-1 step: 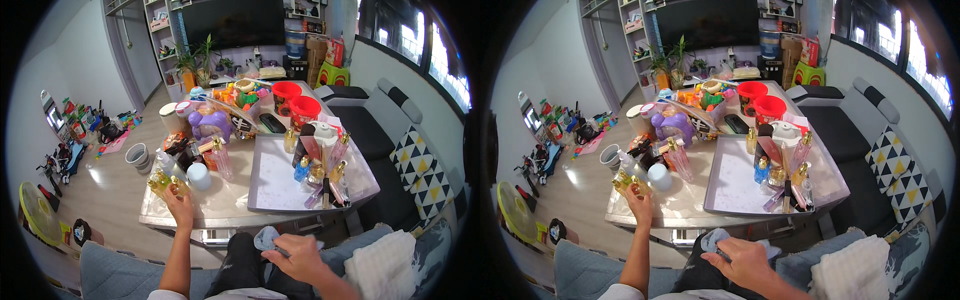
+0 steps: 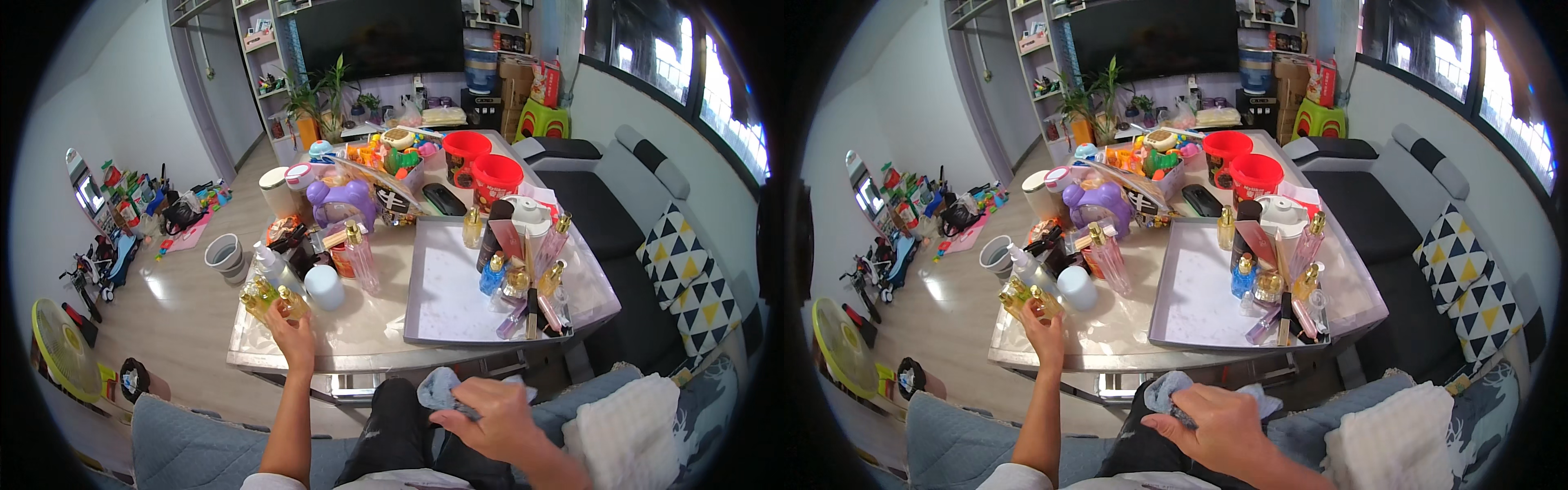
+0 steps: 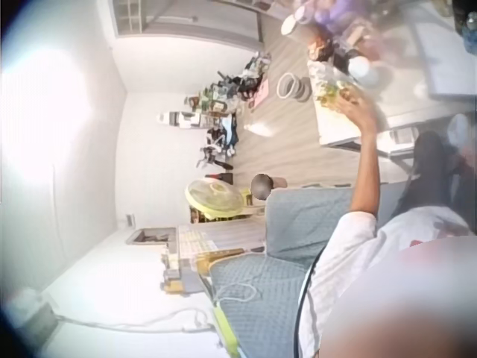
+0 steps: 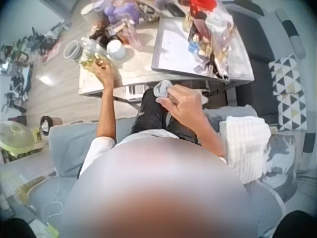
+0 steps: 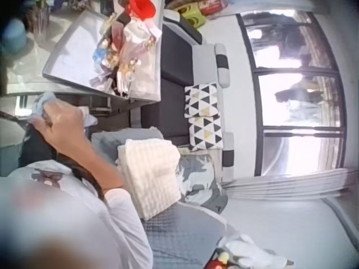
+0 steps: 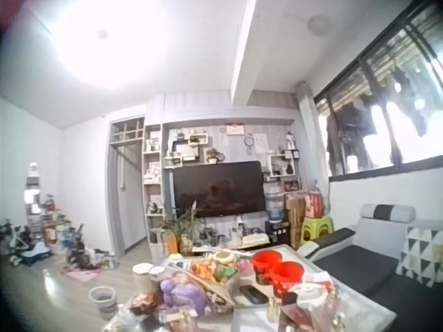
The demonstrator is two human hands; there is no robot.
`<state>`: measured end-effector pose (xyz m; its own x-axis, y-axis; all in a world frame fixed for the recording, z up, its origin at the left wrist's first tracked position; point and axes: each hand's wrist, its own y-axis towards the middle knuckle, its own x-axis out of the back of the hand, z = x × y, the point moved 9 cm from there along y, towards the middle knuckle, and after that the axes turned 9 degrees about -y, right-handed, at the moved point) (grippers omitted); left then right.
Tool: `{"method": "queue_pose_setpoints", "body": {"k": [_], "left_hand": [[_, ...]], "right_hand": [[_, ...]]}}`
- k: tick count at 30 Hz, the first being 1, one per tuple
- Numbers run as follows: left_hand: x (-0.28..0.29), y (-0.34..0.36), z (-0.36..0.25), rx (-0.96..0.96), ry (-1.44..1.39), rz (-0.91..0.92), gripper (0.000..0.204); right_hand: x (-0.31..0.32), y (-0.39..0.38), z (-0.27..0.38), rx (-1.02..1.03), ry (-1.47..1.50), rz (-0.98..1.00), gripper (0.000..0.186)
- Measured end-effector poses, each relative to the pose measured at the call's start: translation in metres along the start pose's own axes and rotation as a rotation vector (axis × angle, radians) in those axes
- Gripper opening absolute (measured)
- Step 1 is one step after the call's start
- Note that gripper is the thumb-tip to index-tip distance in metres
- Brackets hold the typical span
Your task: The person wipes the surfaces of various cosmetic bottles and tubes with a cloth. They pick up each item, wipe it, and place it back on the table, handling multiple bottles and tubes one at a time.
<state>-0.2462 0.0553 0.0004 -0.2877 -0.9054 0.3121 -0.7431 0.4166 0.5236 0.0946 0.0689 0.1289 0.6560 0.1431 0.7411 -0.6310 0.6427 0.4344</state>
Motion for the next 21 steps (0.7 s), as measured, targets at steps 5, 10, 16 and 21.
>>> {"method": "queue_pose_setpoints", "body": {"k": [5,10,16,21], "left_hand": [[0.005,0.000,0.004,0.027,-0.025,-0.006,0.057],[0.015,-0.011,-0.003,0.007,-0.033,-0.032,0.056],[-0.018,-0.041,-0.091,-0.231,-0.212,0.181,0.048],[-0.060,-0.030,-0.097,-0.147,-0.251,0.227,0.046]], "right_hand": [[0.071,0.013,0.051,0.160,-0.061,-0.159,0.054],[0.124,-0.008,0.087,0.390,-0.036,-0.458,0.067],[0.145,-0.014,0.083,0.202,-0.061,-0.402,0.032],[0.147,-0.022,0.078,0.231,-0.091,-0.430,0.031]]}}
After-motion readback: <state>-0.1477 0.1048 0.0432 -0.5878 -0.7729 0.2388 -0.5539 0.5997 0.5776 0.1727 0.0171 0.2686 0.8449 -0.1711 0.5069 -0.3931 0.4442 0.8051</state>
